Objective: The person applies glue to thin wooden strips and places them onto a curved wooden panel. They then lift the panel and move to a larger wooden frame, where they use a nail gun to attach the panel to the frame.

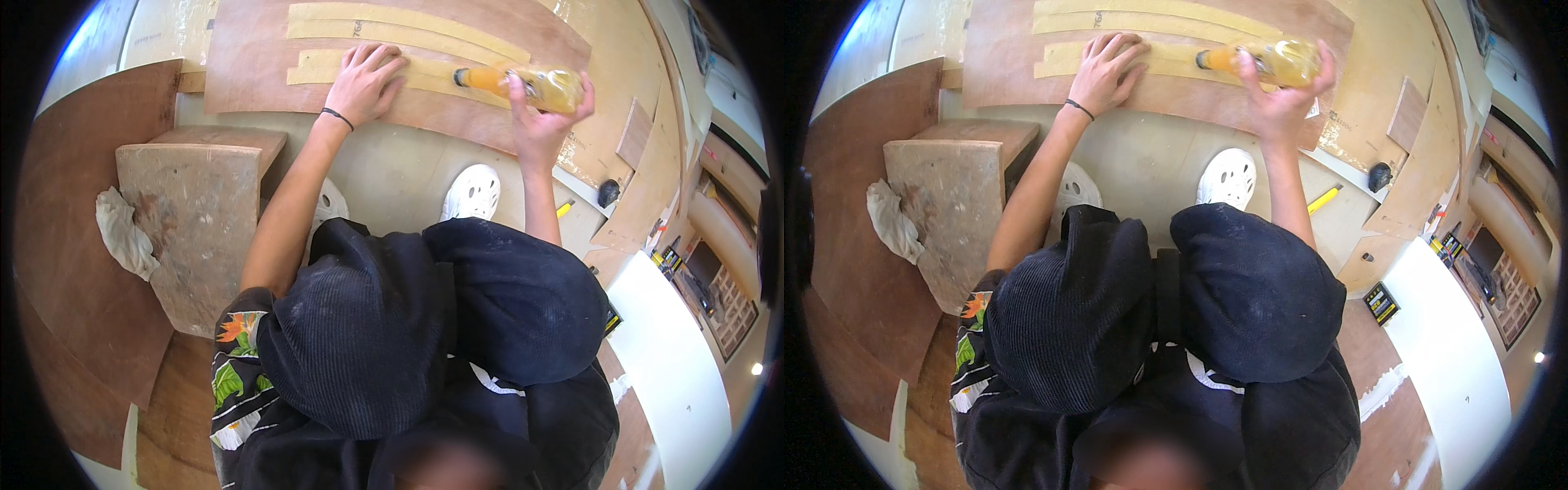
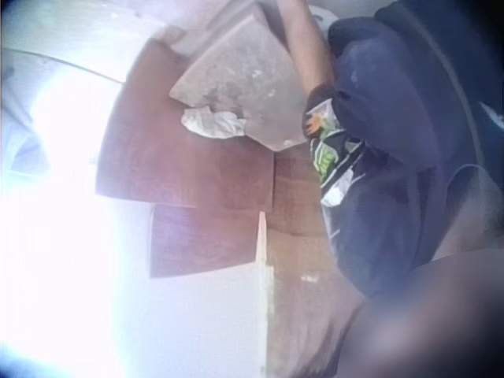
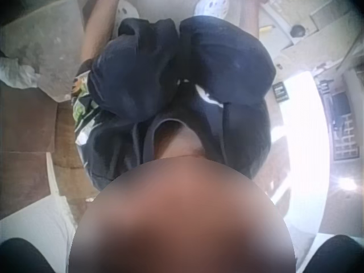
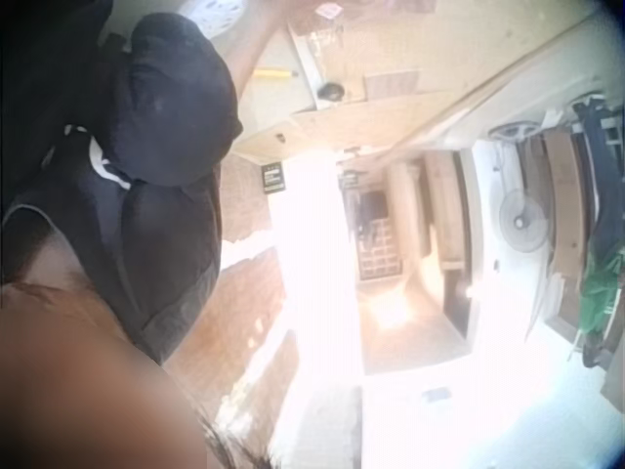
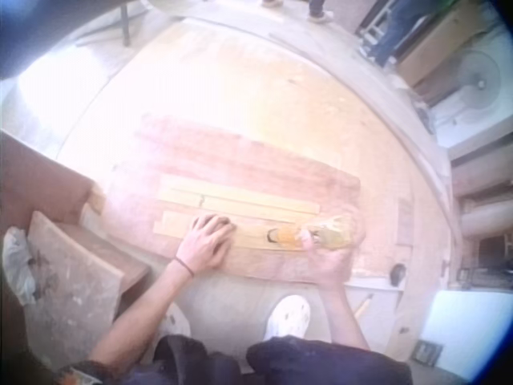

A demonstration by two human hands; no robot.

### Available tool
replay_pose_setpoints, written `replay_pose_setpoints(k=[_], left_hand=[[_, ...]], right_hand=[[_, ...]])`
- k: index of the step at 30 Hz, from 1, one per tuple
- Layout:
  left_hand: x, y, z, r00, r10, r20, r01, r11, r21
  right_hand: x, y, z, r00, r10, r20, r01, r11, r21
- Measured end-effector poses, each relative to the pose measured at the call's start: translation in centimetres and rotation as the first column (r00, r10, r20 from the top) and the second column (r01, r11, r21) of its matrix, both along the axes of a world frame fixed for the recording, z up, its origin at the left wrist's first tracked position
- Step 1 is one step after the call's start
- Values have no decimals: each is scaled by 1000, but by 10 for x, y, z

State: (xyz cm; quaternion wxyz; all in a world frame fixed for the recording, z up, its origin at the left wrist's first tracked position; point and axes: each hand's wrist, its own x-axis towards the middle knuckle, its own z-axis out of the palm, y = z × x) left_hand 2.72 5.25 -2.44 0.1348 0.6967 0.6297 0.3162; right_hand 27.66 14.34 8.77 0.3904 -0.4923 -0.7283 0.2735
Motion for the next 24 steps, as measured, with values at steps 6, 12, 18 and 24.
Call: replay_pose_setpoints(k=[6,12,18,24], left_hand=[[0,0,-9,999,37,-6,-37,998,55],[1,0,-12,996,84,-12,-84,996,15],[0,-1,-13,995,90,33,-91,995,30],[3,-2,-14,994,110,-3,-110,990,90]], right_hand=[[-29,5,-6,931,219,292,-272,950,154],[-15,3,3,949,280,141,-306,928,214],[-35,-2,-8,870,334,363,-422,885,198],[20,7,14,977,177,117,-185,981,62]])
